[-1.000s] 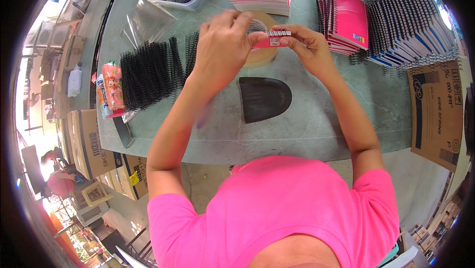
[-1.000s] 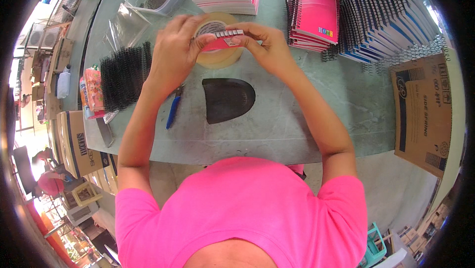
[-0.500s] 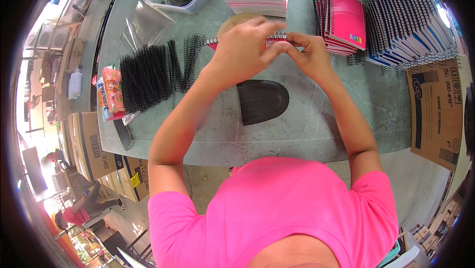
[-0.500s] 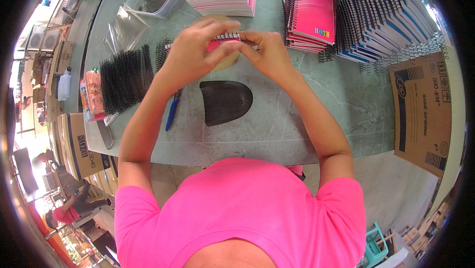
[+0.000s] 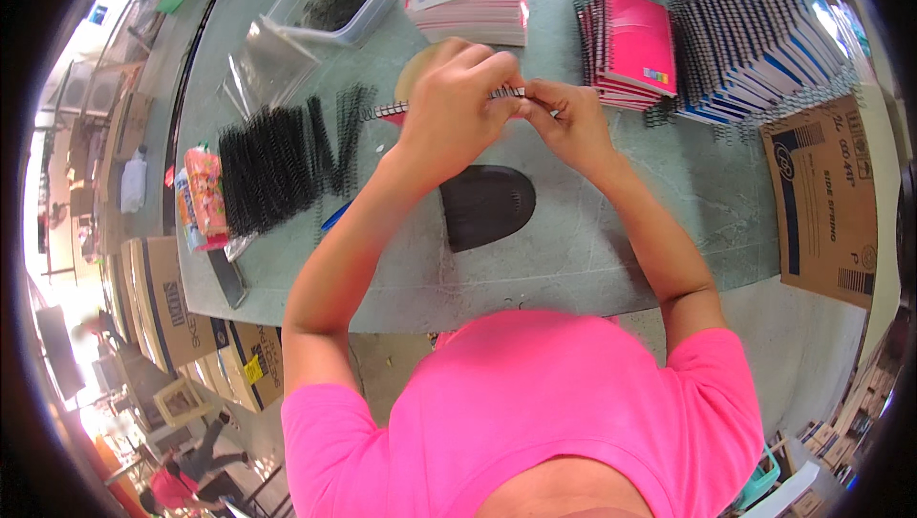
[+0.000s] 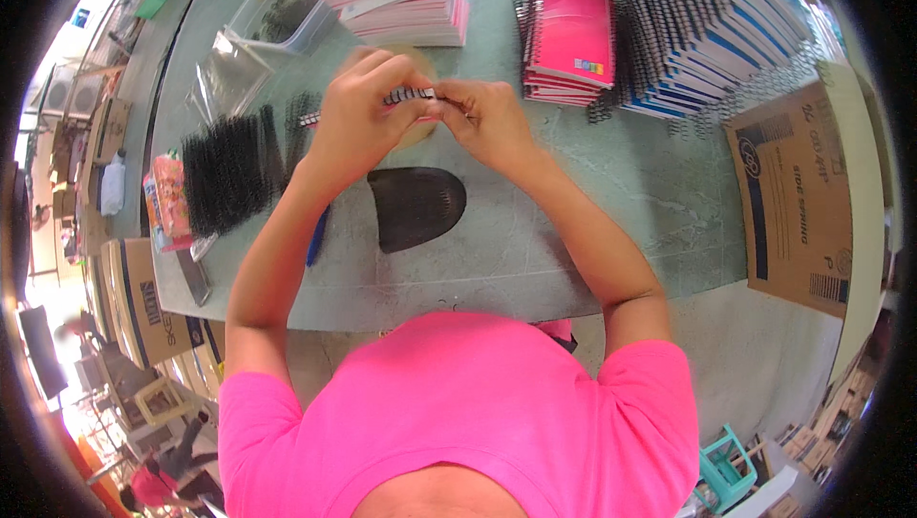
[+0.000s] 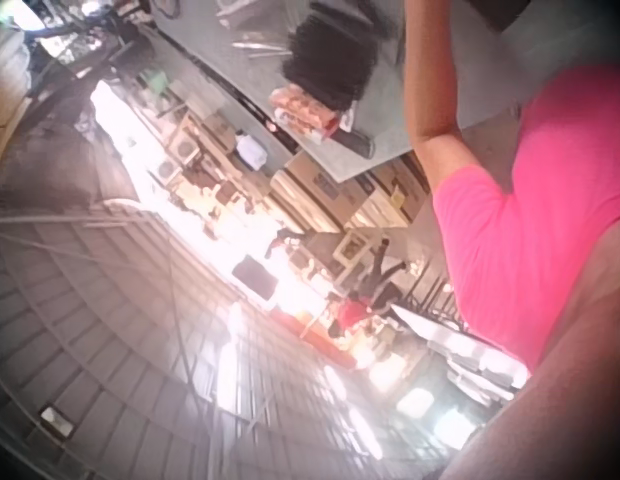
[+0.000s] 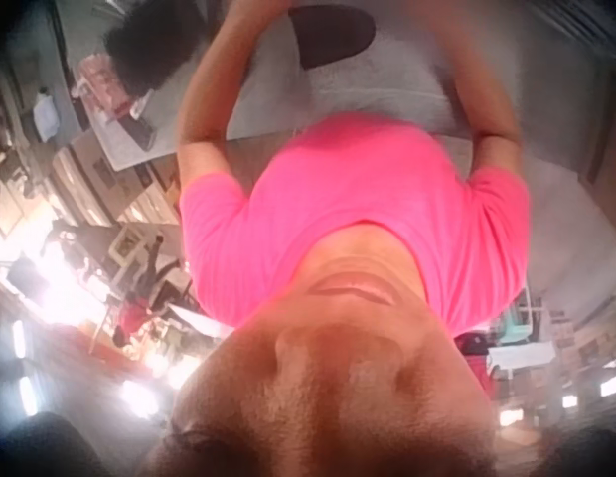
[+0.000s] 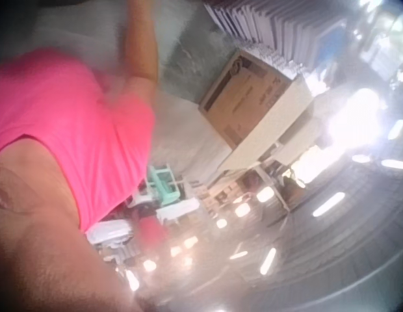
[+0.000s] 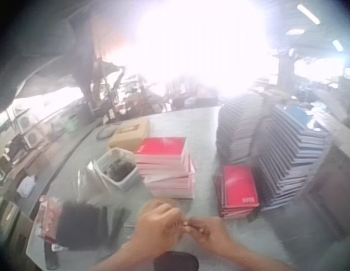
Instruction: The person threads a plastic spiral through the pre-punched holes of small notebooks, manually rotating and pushing the spiral along the spine, and then cuts the excess spiral using pliers.
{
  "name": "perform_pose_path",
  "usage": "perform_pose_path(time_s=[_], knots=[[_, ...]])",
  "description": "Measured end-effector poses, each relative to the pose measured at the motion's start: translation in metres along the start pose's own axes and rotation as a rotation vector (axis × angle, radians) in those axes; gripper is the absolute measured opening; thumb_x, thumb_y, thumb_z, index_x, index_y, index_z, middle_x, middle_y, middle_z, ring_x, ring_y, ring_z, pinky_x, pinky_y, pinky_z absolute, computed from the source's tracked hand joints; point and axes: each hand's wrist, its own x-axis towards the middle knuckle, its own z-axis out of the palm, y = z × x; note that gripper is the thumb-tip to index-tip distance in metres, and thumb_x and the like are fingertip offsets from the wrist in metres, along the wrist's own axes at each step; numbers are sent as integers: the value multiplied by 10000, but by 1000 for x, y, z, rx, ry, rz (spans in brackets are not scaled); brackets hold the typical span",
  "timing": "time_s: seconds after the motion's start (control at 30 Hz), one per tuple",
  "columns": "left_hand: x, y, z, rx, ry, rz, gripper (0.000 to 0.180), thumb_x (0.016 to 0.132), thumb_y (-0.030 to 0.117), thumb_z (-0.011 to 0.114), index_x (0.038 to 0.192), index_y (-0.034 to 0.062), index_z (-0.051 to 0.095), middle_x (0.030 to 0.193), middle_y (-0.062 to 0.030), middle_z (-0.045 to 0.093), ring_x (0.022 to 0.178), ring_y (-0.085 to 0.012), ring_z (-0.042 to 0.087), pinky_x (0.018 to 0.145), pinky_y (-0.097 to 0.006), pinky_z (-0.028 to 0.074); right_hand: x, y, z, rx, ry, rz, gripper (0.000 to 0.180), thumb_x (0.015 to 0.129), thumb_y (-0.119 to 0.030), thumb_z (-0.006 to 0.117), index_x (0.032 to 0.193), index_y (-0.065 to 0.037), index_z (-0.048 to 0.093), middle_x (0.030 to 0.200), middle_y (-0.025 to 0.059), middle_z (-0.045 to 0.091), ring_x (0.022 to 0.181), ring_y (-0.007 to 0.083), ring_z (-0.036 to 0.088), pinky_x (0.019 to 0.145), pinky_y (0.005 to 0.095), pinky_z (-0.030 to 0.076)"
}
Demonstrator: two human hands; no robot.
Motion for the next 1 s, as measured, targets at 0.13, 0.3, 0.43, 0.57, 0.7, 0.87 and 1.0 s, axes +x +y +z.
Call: perform_pose_path(time_s=[0.13, 0.3, 0.43, 0.57, 0.7, 0.87, 1.0], knots=[[13, 4, -16, -259, 531, -92, 307, 735, 150, 721, 1000, 26, 626, 932, -99, 640, 904, -194, 596, 793, -321, 455, 4, 4, -34, 450, 68, 142, 195, 862, -110, 613, 1008, 16, 642, 870, 43, 673, 718, 94, 606, 633, 219, 491], [32, 26, 3, -694, 225, -365, 347, 807, 147, 681, 1099, -19, 594, 1002, -62, 645, 884, -157, 580, 830, -273, 441, 9, -9, -78, 373, 328, 117, 342, 912, -222, 562, 1141, 32, 563, 1048, 88, 617, 950, 136, 563, 847, 285, 463], [86, 44, 40, -184, 291, 290, 360, 842, 161, 604, 1170, 18, 562, 1092, -131, 611, 986, -227, 577, 902, -308, 420, -5, -6, -117, 514, 561, 41, 602, 935, -366, 495, 1345, 51, 352, 1361, 165, 409, 1265, 183, 375, 1066, 302, 261], [74, 19, 109, 170, 1, 395, 525, 873, 311, 550, 1286, 6, 445, 1303, -198, 460, 1243, -311, 406, 1048, -381, 299, -17, 0, -121, 284, 425, 253, 707, 929, -419, 476, 1385, 71, 247, 1445, 194, 277, 1344, 229, 267, 1084, 303, 201], [80, 16, 117, 2, -4, 181, 707, 882, 492, 479, 1361, -8, 336, 1397, -233, 338, 1330, -341, 283, 1102, -389, 201, -6, 28, -126, 18, 346, 371, 734, 892, -406, 533, 1376, 77, 266, 1420, 212, 321, 1317, 245, 315, 1073, 309, 220], [89, -27, 143, -660, -19, -431, 853, 878, 637, 343, 1381, -47, 268, 1428, -243, 278, 1351, -350, 223, 1106, -381, 166, 10, 39, -115, 145, 334, 396, 627, 905, -288, 505, 1383, 50, 280, 1402, 208, 357, 1292, 241, 356, 1061, 292, 238], [94, -8, 153, -601, -14, -541, 882, 847, 673, 366, 1385, -21, 283, 1404, -269, 295, 1339, -379, 230, 1101, -380, 169, 8, 48, -117, -18, 343, 383, 575, 915, -241, 469, 1380, 45, 288, 1407, 213, 351, 1301, 270, 351, 1059, 301, 254]])
